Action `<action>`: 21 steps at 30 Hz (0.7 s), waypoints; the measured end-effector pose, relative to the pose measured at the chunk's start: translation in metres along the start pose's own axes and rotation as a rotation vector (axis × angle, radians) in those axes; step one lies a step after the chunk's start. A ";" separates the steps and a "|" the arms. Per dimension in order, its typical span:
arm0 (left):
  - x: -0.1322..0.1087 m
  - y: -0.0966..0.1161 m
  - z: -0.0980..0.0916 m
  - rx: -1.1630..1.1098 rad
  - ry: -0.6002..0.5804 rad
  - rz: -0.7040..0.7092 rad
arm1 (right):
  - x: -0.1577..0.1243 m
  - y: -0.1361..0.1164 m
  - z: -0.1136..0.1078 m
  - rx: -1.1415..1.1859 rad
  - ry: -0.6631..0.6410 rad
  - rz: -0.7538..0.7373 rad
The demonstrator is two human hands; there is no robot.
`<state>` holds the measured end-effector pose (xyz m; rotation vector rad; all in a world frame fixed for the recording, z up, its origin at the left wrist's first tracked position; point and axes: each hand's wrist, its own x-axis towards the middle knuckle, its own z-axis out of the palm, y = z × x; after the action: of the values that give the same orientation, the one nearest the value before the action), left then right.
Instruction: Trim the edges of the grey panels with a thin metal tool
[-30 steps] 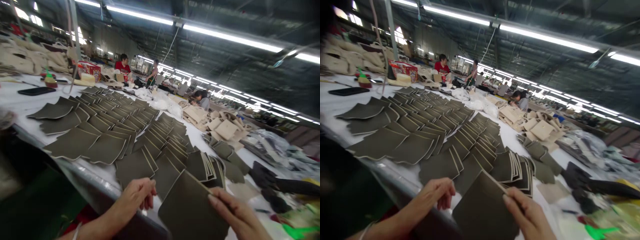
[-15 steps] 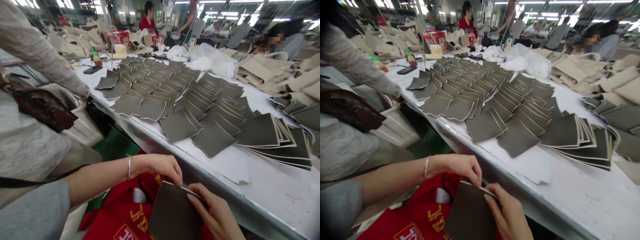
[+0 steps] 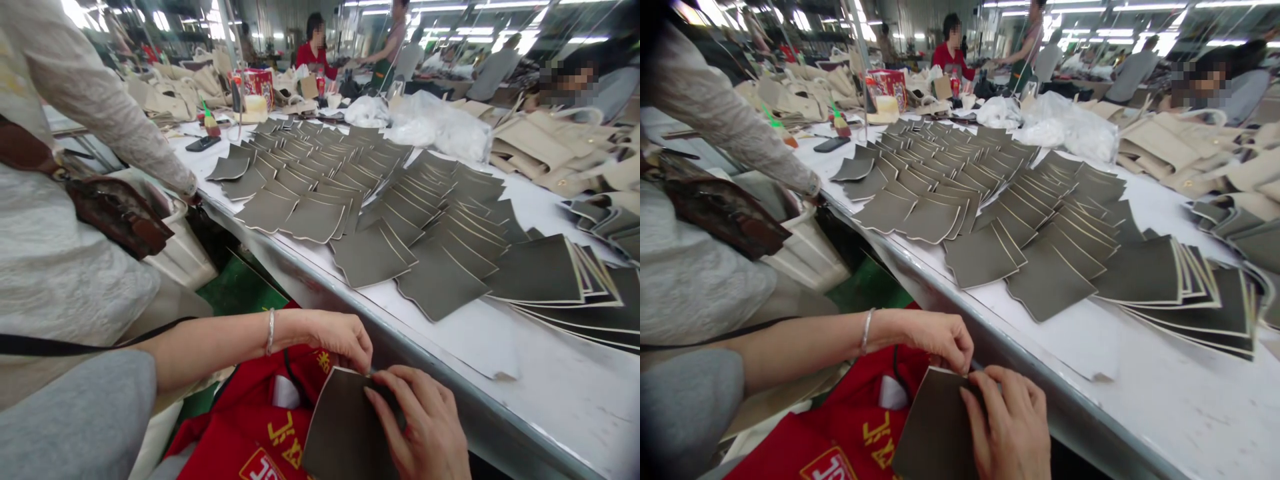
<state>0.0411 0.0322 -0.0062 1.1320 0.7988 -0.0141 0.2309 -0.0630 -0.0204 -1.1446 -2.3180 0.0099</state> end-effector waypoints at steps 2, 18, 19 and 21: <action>-0.002 0.000 0.002 0.025 0.023 0.027 | 0.000 0.000 0.001 -0.014 0.000 -0.013; -0.013 -0.014 0.006 0.367 0.113 0.202 | -0.003 -0.006 0.005 0.054 -0.022 -0.029; -0.012 -0.015 0.006 0.355 0.115 0.192 | -0.003 -0.005 0.005 0.057 -0.013 -0.036; -0.011 -0.017 0.006 0.322 0.121 0.159 | -0.003 -0.004 0.006 0.078 0.013 -0.041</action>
<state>0.0295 0.0157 -0.0121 1.5105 0.8306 0.0614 0.2265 -0.0669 -0.0258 -1.0553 -2.3083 0.0773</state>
